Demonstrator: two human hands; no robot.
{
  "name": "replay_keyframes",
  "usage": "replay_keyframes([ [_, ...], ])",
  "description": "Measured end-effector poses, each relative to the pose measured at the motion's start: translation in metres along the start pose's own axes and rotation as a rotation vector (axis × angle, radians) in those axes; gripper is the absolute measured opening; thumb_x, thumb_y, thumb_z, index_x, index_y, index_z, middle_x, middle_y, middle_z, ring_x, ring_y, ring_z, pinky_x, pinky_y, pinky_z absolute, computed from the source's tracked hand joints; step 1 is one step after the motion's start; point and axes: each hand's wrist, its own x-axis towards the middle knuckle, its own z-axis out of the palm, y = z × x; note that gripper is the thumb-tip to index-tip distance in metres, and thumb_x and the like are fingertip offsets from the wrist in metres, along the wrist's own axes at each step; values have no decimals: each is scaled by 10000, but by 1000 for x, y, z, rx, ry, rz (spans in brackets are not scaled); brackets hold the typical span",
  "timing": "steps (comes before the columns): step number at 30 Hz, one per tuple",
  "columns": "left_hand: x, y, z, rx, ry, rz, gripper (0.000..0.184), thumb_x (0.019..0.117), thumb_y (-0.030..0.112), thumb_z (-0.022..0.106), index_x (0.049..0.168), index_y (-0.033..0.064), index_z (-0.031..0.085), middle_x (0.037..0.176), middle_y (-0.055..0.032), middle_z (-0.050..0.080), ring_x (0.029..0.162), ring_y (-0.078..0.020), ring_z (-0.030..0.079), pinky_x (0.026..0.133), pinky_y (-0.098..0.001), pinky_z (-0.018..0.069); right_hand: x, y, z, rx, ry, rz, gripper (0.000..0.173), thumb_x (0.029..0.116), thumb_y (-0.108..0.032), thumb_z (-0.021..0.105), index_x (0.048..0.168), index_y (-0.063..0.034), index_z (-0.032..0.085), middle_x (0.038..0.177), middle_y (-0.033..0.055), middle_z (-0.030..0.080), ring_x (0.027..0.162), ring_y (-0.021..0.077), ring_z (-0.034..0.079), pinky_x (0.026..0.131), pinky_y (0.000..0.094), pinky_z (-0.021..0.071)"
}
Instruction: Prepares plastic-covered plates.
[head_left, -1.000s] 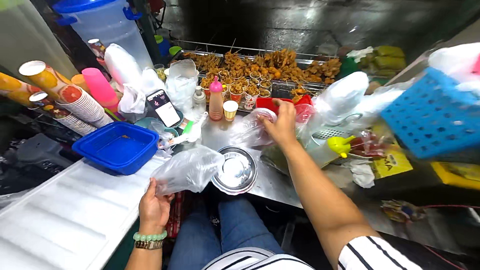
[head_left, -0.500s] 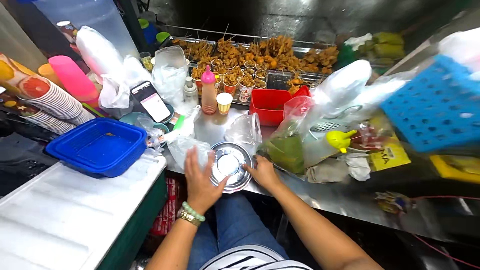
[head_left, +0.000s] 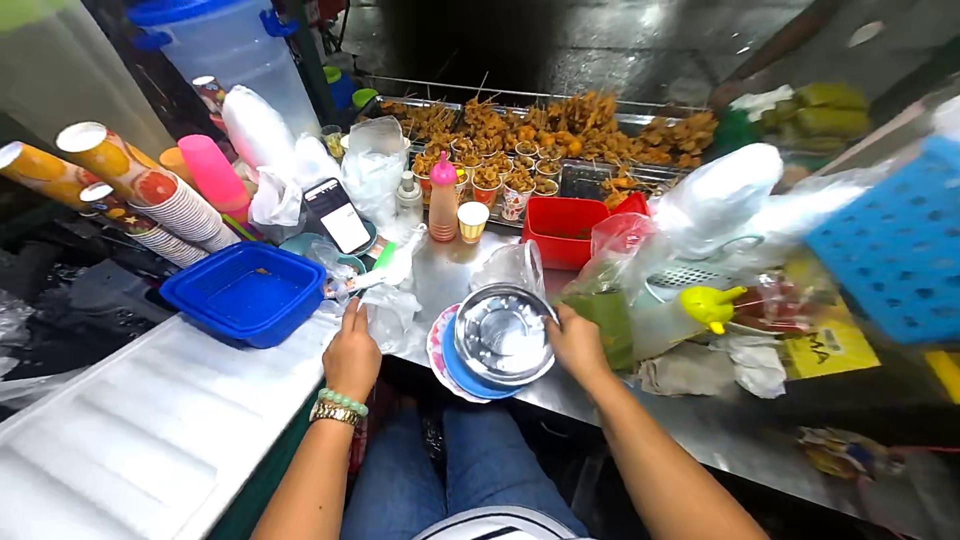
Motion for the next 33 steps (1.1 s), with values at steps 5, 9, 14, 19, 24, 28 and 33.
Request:
replay_keyframes([
  [5, 10, 4, -17, -211, -82, -27, 635, 940, -24, 546, 1553, 0, 384, 1657, -196, 281, 1280, -414, 584, 1026, -548, 496, 1, 10, -9, 100, 169, -88, 381, 1080, -169, 479, 1367, 57, 590, 1167, 285, 703, 1102, 422, 691, 998, 568, 498],
  [9, 4, 16, -23, -281, -66, 162, 656, 927, -31, 545, 1562, 41, 396, 1668, -156, 282, 1259, -403, 603, 1002, -566, 508, -20, -1, -27, 342, -75, -264, 389, 1046, -164, 552, 1403, -16, 596, 896, 99, 700, 735, 118, 590, 746, 317, 503],
  [14, -38, 30, -29, -320, 83, 826, 464, 954, -4, 553, 1378, 152, 659, 1502, -144, 549, 1017, -341, 738, 797, -509, 604, -41, -24, -20, 595, -707, -455, 866, 944, -130, 660, 1625, -8, 140, 672, -57, 555, 566, 1, 514, 638, 216, 494],
  [19, -67, 3, -27, -558, 280, 880, 346, 979, 86, 603, 1315, 92, 684, 1396, -214, 605, 1203, -228, 655, 1021, -328, 535, -44, -22, -7, 780, -639, -409, 412, 990, -31, 550, 1401, -12, 572, 1029, 15, 729, 798, 2, 657, 772, 219, 564],
  [24, -91, -6, -7, -737, 551, 459, 255, 853, 1, 660, 1082, -106, 693, 998, -146, 708, 915, -76, 683, 835, -194, 566, -54, -25, 1, 719, -418, -297, 362, 1014, -37, 543, 1369, -40, 614, 932, 28, 723, 706, 10, 619, 709, 220, 537],
  [28, -104, 6, -2, -711, 467, 553, 159, 915, 128, 691, 970, 7, 779, 986, -103, 722, 956, -51, 680, 878, -154, 542, -60, -23, -1, 545, -369, -342, 387, 1022, -90, 546, 1405, -80, 604, 782, 3, 662, 617, 18, 530, 650, 231, 483],
  [33, -104, 11, 5, -612, 284, 727, 184, 956, 283, 672, 985, 170, 814, 941, -3, 727, 942, -96, 662, 883, -265, 527, -61, -16, -5, 435, -566, -435, 734, 1020, -118, 562, 1652, -144, 190, 672, 10, 584, 551, 66, 516, 622, 273, 496],
])
